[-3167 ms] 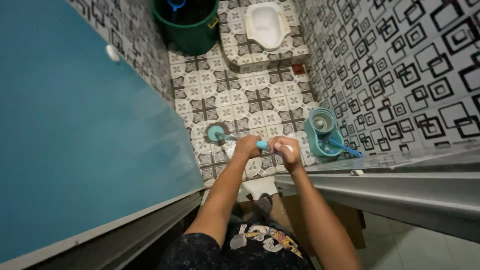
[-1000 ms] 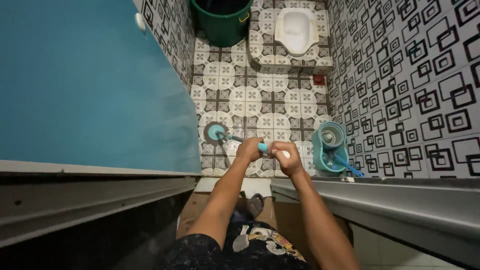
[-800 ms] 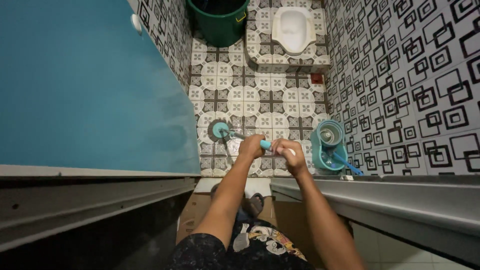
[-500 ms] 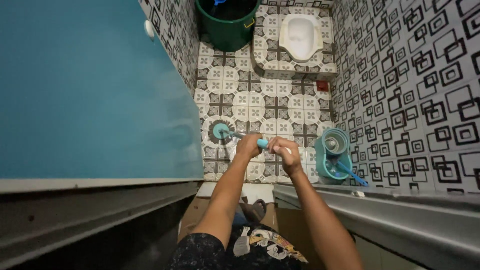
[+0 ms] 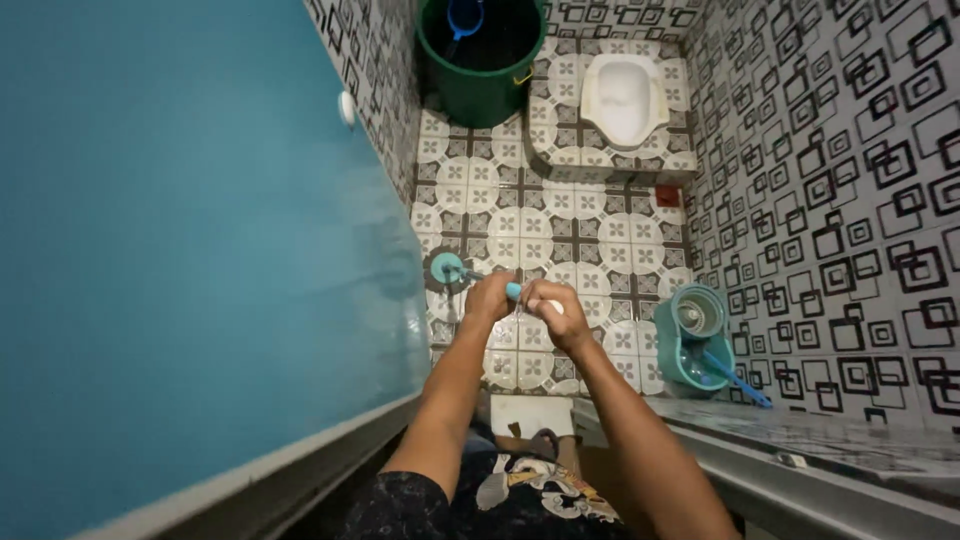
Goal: Scrubbing the floor of a bathroom using a long-handled brush.
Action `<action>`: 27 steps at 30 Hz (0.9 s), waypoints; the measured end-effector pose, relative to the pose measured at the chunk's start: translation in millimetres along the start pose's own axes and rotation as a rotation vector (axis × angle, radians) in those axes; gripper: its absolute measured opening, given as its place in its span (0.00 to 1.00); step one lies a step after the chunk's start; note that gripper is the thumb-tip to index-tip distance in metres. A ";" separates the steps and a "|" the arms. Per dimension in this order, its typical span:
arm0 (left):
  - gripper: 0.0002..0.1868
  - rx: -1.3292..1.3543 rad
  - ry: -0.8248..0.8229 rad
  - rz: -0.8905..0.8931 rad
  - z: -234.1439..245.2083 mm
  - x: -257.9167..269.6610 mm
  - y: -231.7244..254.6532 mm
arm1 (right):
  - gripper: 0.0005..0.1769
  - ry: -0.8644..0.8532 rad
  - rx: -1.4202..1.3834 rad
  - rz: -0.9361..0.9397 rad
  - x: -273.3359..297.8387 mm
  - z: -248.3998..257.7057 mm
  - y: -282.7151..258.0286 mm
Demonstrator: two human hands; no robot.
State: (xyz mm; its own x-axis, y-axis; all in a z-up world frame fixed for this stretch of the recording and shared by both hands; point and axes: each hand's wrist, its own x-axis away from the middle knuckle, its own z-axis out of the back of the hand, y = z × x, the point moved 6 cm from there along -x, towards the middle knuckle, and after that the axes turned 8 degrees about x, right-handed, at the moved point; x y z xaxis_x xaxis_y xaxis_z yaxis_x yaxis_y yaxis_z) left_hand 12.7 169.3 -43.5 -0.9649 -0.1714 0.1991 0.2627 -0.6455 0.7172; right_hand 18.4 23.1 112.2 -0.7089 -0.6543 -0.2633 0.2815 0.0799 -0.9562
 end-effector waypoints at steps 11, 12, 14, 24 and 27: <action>0.11 0.020 -0.276 -0.191 -65.3 -17.4 75.3 | 0.10 0.182 0.155 -0.187 46.1 70.1 7.9; 0.10 0.069 -0.234 -0.299 -70.7 -17.5 88.8 | 0.10 0.228 0.134 -0.193 51.5 78.7 3.9; 0.14 0.122 -0.260 -0.347 -91.4 -19.8 97.7 | 0.10 0.259 0.187 -0.192 60.7 86.8 0.2; 0.14 -0.005 -0.440 -0.244 -103.2 -15.7 115.1 | 0.11 0.219 0.110 0.017 80.8 90.2 -8.2; 0.12 -0.102 -0.450 -0.213 -85.6 -14.1 108.9 | 0.12 0.276 -0.013 -0.054 75.2 86.8 -5.8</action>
State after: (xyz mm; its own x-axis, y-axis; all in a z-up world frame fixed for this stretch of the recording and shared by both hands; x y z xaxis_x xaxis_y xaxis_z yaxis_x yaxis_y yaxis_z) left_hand 54.5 37.7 -25.4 -0.8932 0.2949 0.3395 0.0367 -0.7046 0.7086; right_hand 19.6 -91.8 109.0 -0.8724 -0.4286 -0.2350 0.2313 0.0615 -0.9709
